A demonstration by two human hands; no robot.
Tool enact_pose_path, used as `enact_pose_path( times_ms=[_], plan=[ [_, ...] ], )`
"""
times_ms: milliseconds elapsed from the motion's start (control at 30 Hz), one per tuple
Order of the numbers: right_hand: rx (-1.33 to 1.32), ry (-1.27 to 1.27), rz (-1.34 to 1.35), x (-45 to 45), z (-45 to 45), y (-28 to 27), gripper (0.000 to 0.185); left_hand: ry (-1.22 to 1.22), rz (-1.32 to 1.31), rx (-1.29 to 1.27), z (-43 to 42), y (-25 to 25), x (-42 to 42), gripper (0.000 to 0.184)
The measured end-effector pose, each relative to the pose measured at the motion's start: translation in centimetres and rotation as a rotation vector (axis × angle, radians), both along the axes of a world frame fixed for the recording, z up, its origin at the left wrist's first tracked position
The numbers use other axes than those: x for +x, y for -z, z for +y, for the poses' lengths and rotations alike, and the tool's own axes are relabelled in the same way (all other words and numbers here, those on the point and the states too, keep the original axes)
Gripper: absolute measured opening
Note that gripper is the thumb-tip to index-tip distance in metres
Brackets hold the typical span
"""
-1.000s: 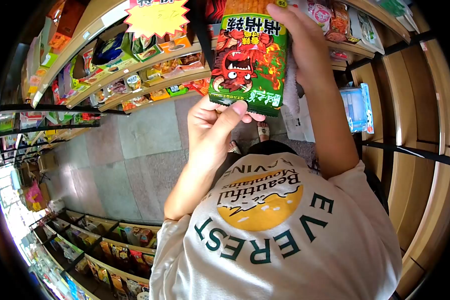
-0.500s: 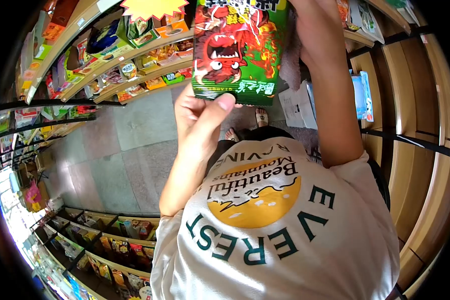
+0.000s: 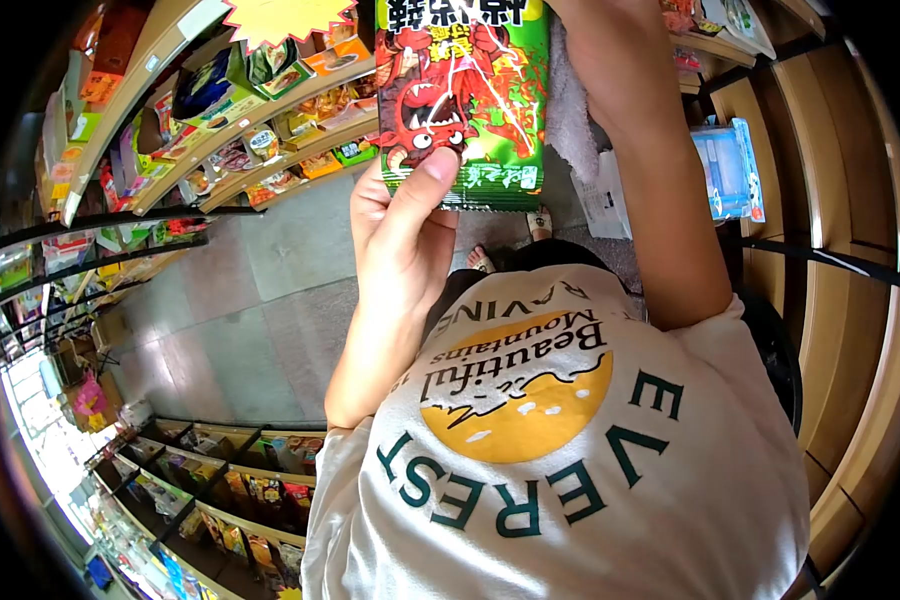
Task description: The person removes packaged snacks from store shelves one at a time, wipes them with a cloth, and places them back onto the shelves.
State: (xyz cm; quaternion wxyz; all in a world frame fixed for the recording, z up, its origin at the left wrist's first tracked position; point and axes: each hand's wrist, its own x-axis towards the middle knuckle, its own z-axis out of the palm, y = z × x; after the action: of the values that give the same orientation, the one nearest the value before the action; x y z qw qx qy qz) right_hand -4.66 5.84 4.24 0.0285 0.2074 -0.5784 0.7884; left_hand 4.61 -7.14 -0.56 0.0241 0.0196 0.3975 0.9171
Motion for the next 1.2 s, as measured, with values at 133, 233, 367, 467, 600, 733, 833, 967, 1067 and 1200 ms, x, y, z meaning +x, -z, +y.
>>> enact_pose_path(
  times_ms=[133, 233, 367, 467, 600, 733, 833, 967, 1067, 1200],
  plan=[
    [-0.056, -0.006, -0.046, 1.2, 0.5, -0.9, 0.017, 0.009, -0.035, 0.023, 0.4, 0.1, 0.1, 0.036],
    [0.036, 0.064, -0.046, 0.6, 0.9, -0.2, 0.017, 0.002, -0.054, 0.005, 1.0, -0.1, 0.2, 0.037],
    [0.063, 0.108, 0.002, 0.8, 1.6, 0.0, 0.015, 0.027, -0.062, 0.018, 1.4, 0.1, 0.1, 0.037],
    [0.1, 0.144, 0.08, 0.2, 2.0, 0.8, 0.017, 0.006, -0.104, -0.002, 1.5, 0.2, 0.1, 0.038],
    [0.129, 0.156, 0.105, 0.1, 2.7, 1.1, 0.017, 0.01, -0.113, -0.035, 1.8, 0.0, 0.1, 0.037],
    [0.109, 0.132, 0.083, 0.4, 3.1, 1.0, 0.018, -0.014, -0.153, 0.01, 2.3, -0.4, 0.0, 0.02],
    [0.038, 0.098, 0.012, 0.6, 3.1, 1.0, 0.018, -0.001, -0.146, -0.007, 2.5, -0.3, -0.1, 0.022],
    [-0.091, 0.08, 0.094, -0.2, 3.0, 2.4, 0.017, 0.007, -0.15, -0.028, 2.6, -0.2, -0.1, 0.023],
    [-0.038, 0.112, 0.101, 0.0, 3.4, 2.3, 0.017, 0.038, -0.13, -0.107, 2.4, 0.2, 0.0, 0.044],
    [-0.111, 0.114, 0.122, 0.0, 3.7, 2.3, 0.016, 0.045, -0.144, -0.119, 2.9, -0.1, -0.2, 0.045]
  ],
)
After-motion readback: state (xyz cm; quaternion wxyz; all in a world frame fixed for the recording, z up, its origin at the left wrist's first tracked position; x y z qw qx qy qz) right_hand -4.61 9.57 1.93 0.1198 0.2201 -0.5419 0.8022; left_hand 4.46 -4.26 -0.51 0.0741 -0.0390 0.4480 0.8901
